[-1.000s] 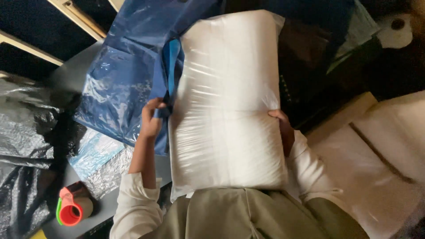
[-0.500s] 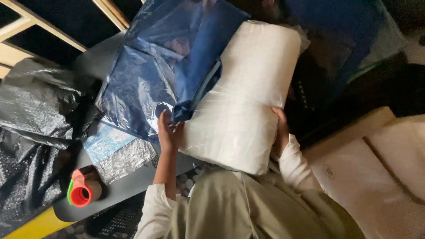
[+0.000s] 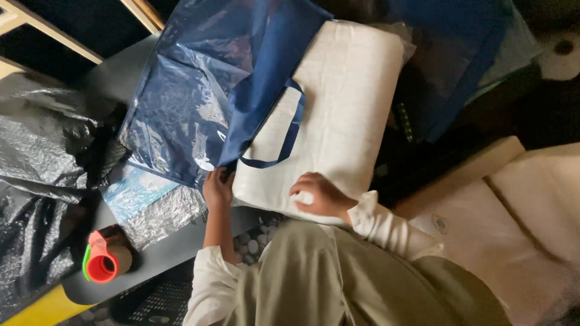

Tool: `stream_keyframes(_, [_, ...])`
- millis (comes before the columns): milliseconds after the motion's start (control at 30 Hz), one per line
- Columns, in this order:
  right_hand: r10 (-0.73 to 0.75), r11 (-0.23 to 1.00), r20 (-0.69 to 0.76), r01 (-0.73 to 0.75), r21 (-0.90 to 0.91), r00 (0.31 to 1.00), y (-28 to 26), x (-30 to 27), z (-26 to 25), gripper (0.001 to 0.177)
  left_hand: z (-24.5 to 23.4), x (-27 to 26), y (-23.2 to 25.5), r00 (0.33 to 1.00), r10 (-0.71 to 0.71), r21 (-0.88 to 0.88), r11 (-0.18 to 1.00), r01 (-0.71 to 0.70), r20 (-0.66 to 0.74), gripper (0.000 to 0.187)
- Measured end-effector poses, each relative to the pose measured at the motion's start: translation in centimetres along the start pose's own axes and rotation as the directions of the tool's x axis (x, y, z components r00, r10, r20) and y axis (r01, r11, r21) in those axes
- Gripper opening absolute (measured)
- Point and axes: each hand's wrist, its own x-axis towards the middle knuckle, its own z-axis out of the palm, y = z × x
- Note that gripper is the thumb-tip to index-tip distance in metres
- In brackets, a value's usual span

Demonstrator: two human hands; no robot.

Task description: The person is preparing a pillow for shipping by dusting it, placing it in a zippered storage bag, and then wrapping the bag in black bubble wrap.

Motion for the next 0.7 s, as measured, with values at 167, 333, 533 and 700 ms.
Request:
stream_keyframes(167, [-0.133, 0.825, 0.453, 0.352, -0.441, 0.882, -1.8, 1.8, 6.8, 0.059, -1.4, 0.3, 2.0, 0.966, -0.193, 0.103, 0.979, 0.178, 0.169, 0.041])
stream_keyframes(333, [-0.182, 0.644, 0.398, 0.414, -0.643, 0.899, -1.4, 2.7, 9.4, 0.093, 0.3, -0.6, 0.1, 0.985, -0.066, -0.022, 0.997, 0.071, 0.158, 0.026])
stream_keyframes(533, [-0.2, 0.746, 0.252, 0.313, -0.587, 0.947, -1.1, 3.7, 8.9, 0.066, -1.9, -1.7, 0.0, 0.986, 0.127, -0.19, 0.976, -0.104, 0.112, 0.006])
stream_keyframes(700, [-0.108, 0.869, 0.131, 0.157, -0.47, 0.986, -2.3, 5.6, 5.4, 0.048, -6.1, -3.6, 1.4, 0.927, 0.274, -0.229, 0.949, -0.218, 0.257, 0.009])
